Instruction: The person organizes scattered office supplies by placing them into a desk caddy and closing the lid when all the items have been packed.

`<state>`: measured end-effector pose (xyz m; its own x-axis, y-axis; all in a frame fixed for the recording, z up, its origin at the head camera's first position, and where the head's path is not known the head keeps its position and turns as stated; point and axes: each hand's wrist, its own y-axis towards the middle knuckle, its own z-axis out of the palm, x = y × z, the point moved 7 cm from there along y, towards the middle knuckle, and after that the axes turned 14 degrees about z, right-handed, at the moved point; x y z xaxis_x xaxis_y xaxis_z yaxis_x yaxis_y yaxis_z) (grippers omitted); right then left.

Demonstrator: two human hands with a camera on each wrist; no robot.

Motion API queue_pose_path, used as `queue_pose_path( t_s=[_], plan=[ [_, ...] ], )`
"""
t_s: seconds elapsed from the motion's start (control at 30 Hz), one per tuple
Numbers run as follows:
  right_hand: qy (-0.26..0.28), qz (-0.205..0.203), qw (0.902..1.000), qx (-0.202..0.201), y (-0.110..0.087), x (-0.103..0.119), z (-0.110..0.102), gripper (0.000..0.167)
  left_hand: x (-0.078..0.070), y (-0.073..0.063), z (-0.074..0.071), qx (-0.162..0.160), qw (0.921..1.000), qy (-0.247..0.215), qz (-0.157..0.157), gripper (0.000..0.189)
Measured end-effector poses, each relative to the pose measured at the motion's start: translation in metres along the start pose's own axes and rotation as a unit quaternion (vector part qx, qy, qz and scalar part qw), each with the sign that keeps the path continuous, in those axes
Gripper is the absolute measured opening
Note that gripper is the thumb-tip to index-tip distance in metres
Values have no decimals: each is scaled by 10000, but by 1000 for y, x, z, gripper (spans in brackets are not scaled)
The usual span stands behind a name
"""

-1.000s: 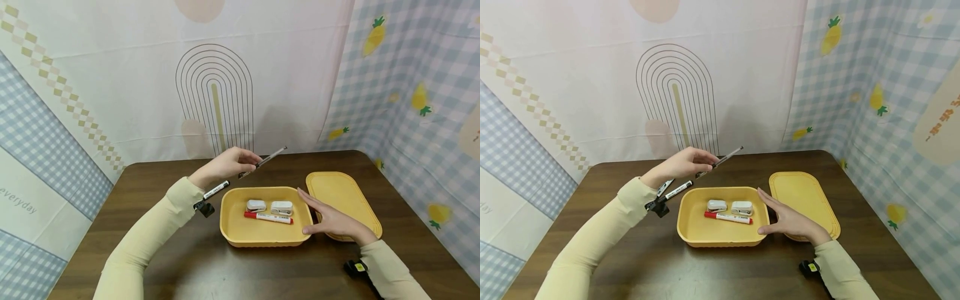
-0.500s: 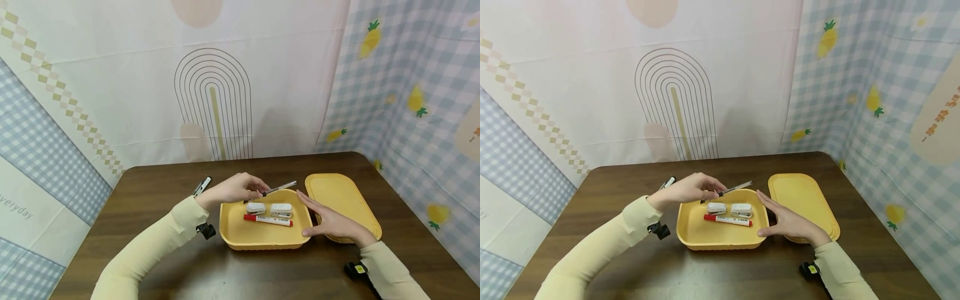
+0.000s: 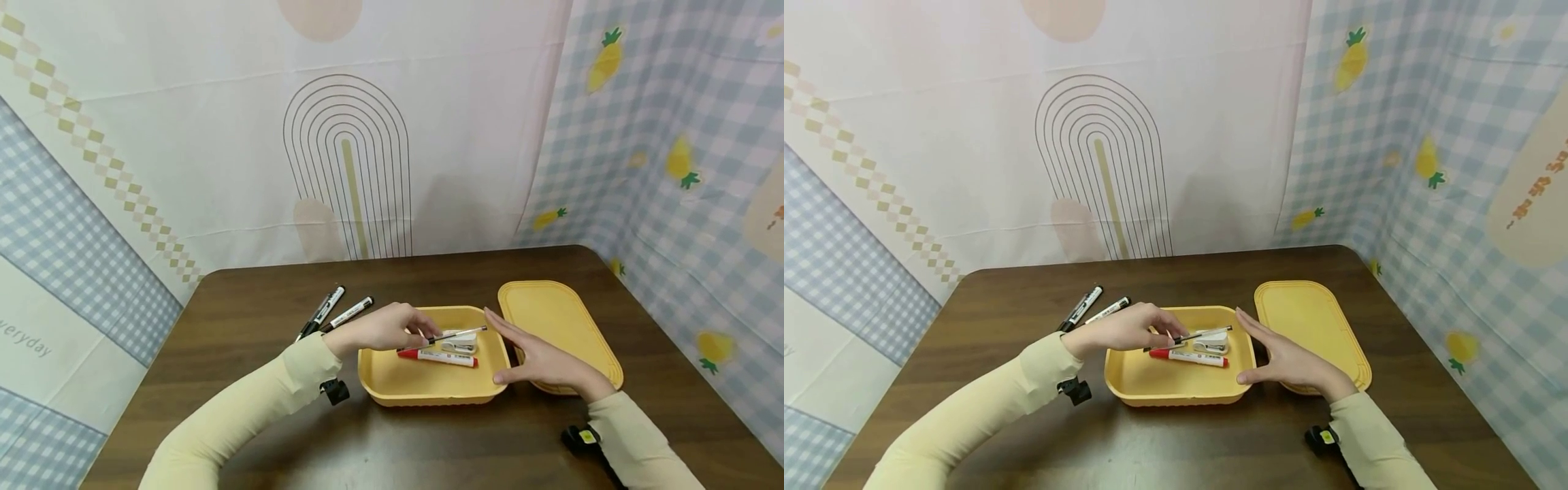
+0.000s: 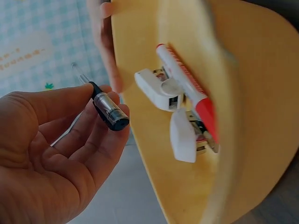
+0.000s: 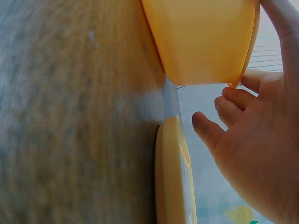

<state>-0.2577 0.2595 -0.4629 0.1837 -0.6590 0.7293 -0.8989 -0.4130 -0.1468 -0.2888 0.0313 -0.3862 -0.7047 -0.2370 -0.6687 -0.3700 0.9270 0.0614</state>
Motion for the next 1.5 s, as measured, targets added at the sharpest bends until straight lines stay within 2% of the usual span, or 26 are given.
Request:
queue_pose_path(
  t_s=[0.3,0.6,1.0,1.27,1.5],
  plan=[
    [-64,67,9999,-43,2,-2,0,110,5,0,14,218,9997,-1,114,21],
    [-82,27,10000,-37,2,-1,0,111,8,2,27,621,9968,482,175,20],
    [-99,40,9999,-45,0,1,1,110,12,3,44,1005,9942,380,-53,20],
    [-48,52,10000,-32,1,0,2,110,15,6,47,1206,9907,588,-239,21],
    [-35,16,10000,-44,0,0,1,110,18,10,42,1404,9863,759,-407,21]
  ],
)
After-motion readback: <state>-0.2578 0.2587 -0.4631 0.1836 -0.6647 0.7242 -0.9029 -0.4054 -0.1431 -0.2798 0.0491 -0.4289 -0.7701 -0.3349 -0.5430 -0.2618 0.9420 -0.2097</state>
